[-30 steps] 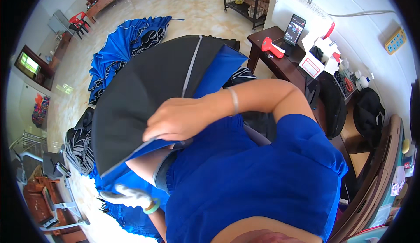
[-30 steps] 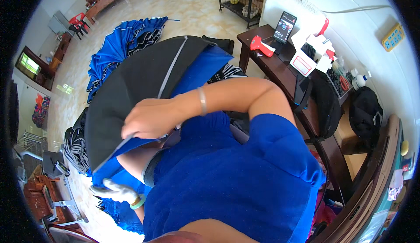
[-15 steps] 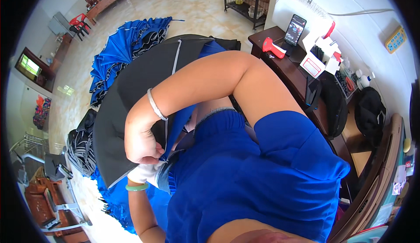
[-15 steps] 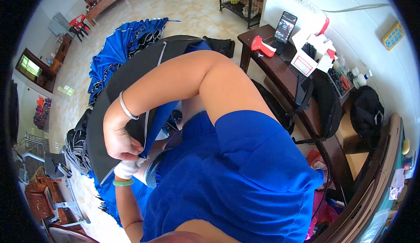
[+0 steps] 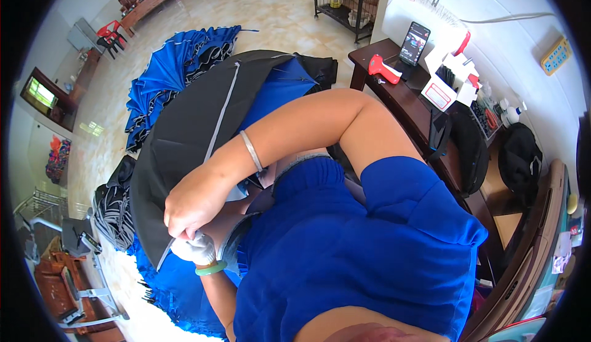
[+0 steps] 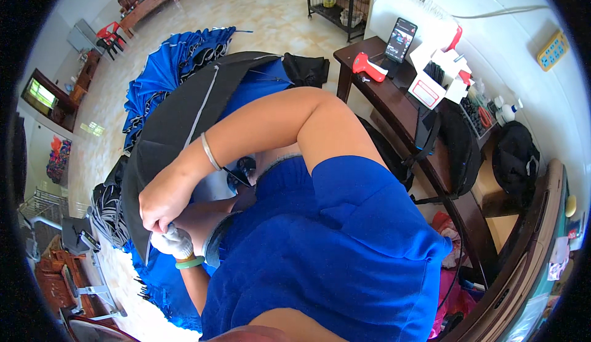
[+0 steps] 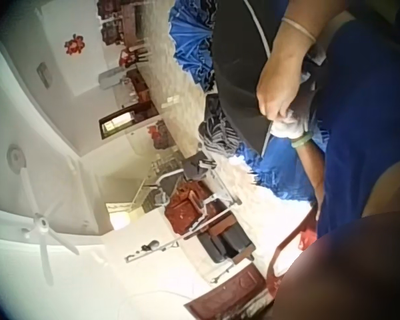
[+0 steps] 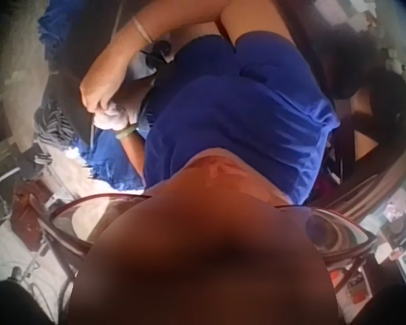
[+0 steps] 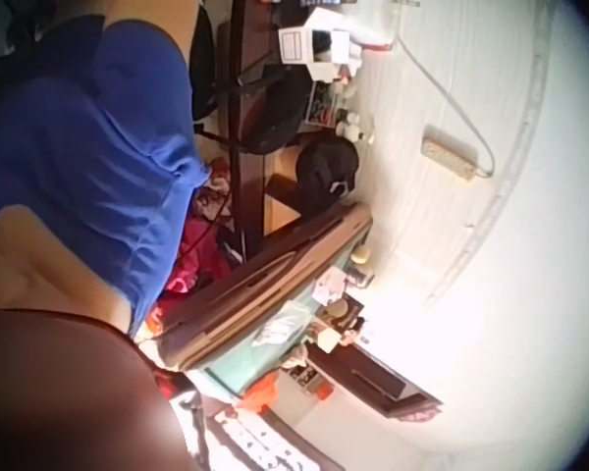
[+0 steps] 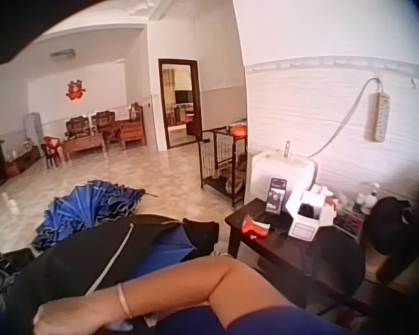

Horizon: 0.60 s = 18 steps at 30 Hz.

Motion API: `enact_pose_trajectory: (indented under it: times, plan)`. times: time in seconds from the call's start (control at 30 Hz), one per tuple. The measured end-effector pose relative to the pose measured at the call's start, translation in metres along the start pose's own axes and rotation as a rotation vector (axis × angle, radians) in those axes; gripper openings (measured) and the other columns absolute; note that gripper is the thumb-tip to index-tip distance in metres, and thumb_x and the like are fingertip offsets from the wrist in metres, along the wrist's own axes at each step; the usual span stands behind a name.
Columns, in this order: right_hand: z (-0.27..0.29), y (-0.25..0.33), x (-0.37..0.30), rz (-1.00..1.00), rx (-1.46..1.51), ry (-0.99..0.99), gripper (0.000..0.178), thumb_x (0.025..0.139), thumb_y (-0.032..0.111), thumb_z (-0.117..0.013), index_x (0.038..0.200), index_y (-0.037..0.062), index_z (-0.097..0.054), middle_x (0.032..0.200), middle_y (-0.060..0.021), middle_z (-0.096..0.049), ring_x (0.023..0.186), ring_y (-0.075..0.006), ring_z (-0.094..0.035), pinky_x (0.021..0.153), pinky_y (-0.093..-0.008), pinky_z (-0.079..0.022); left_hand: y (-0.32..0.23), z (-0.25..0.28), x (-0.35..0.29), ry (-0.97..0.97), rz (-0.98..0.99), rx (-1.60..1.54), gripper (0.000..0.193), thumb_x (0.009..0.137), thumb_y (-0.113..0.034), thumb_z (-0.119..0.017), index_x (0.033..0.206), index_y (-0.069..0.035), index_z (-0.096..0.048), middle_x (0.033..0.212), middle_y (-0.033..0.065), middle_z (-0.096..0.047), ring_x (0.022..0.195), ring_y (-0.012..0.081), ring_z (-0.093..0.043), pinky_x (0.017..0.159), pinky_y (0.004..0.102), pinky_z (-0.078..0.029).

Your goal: Assembling and tagging umbrella canopies to their frames in a factory environment.

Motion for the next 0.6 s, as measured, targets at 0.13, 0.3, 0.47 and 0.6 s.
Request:
enact_pose_trajectory:
  times: [0.13,0.3,0.47,0.6]
  plan:
    - [0.005,0.013,-0.004,0.002,-0.174,-0.082,0.018,0.088,0.016,-0.052,0.079,0.0012,-0.058,0.078,-0.0125,-0.061,0.073,-0.0321,-0.062,0.062,-0.0431,-0.049,0.01,0.003,-0.001,-0.118,0.218,-0.235,0.017,0.078,-0.021,-0.067,0.077,-0.005,-0.061,0.07,0.0093,-0.06,0.058,0.0226,-0.057,0.053,0.0344,-0.044]
    - [0.0,0.02,-0.008,-0.094,-0.233,-0.101,0.021,0.089,0.019,-0.05,0.078,0.0027,-0.056,0.077,-0.0125,-0.06,0.075,-0.0311,-0.063,0.062,-0.0421,-0.05,0.014,-0.005,-0.005,-0.166,0.2,-0.194,0.024,0.084,-0.025,-0.058,0.079,-0.002,-0.058,0.069,0.0114,-0.056,0.06,0.0272,-0.055,0.055,0.0347,-0.043]
    - [-0.029,0.022,0.003,-0.245,-0.505,-0.002,0.018,0.086,0.02,-0.052,0.079,0.004,-0.056,0.081,-0.013,-0.061,0.076,-0.0316,-0.063,0.062,-0.0426,-0.05,0.016,-0.018,-0.005,-0.124,0.103,-0.206,0.024,0.084,-0.027,-0.059,0.085,-0.003,-0.061,0.076,0.0114,-0.06,0.066,0.0277,-0.058,0.058,0.0358,-0.045]
    - [-0.027,0.019,0.006,-0.219,-0.464,-0.064,0.017,0.084,0.021,-0.056,0.08,0.0042,-0.057,0.081,-0.0134,-0.061,0.076,-0.0325,-0.062,0.065,-0.0432,-0.05,0.022,-0.018,-0.01,-0.098,0.038,-0.197,0.026,0.085,-0.028,-0.059,0.09,-0.003,-0.063,0.081,0.0114,-0.063,0.071,0.0281,-0.061,0.06,0.0367,-0.047]
Point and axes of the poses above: each hand's wrist, its own x-axis towards the middle knuckle, its own z-axis out of the back of the hand, y = z × x, the point moved 7 cm from there along x, towards the middle knuckle
